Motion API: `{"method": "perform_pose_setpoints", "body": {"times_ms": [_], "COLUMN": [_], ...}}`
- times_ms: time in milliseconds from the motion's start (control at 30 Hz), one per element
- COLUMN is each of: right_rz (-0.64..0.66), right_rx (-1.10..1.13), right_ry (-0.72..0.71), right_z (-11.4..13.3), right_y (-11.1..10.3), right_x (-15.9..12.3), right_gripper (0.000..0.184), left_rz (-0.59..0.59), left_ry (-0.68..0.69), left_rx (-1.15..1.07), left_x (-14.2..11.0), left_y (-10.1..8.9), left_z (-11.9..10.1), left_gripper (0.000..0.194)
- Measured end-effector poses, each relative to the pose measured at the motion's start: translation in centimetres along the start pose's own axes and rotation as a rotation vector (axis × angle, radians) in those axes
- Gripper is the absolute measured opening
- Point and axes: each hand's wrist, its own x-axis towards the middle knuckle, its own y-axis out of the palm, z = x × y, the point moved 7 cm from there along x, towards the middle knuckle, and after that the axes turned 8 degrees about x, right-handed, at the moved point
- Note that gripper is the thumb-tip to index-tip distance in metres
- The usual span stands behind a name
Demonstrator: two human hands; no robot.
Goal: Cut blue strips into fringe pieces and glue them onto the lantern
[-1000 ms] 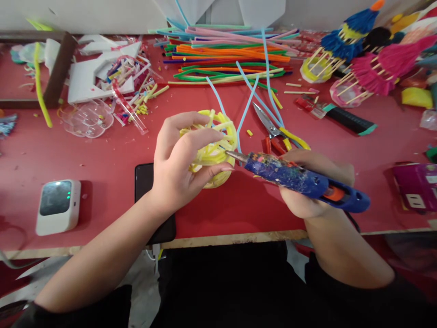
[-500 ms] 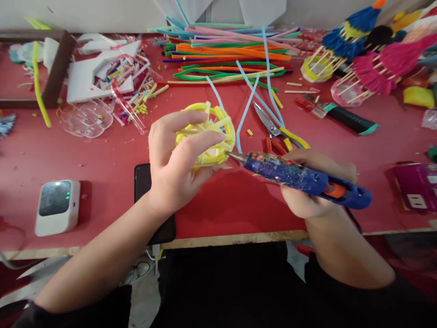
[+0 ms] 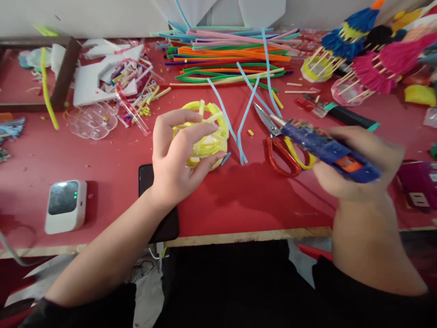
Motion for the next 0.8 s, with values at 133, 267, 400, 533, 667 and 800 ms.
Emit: {"method": "perform_pose_setpoints", "body": {"times_ms": [133,267,400,533,667,800], "right_rz": [0.200,0.303,0.419,0.222,0.099,0.094], "right_rx": [-0.114,-0.262,-0.289,-0.318,-0.090,0.169], "right_ry": [0.119,0.557,0.765,0.558,0.174,-0.009], "right_z": [-5.9,-13.7,-17.9,-16.3,-8.2,1.1], "right_y": [-1.8,-4.2,-5.8,-6.6,-2.7,1.9], "right_x": [-3.5,-7.7,-9.7,-7.2,-2.4,2.4], "right_gripper": [0.066,0.047,0.032,0.033,0.029,0.020], "left_rz": [-0.049,0.003,-0.018,-0.009,-0.030,0.002], "left_ry": [0.043,0.000,-0.002,0.055,0.078,0.087], "left_rx": [-0.019,-0.086,-0.131,-0.086,-0.077,-0.086], "left_x": [0.1,0.4,0.6,0.6,0.5,0.5], "left_y": [0.0,-0.1,-0.4,-0.3,-0.3,-0.1], "left_z": [-0.2,-0.6,-0.9,-1.1,-1.3,-1.5], "left_gripper": [0.030,0.023,0.020,0.021,0.023,0.023]}}
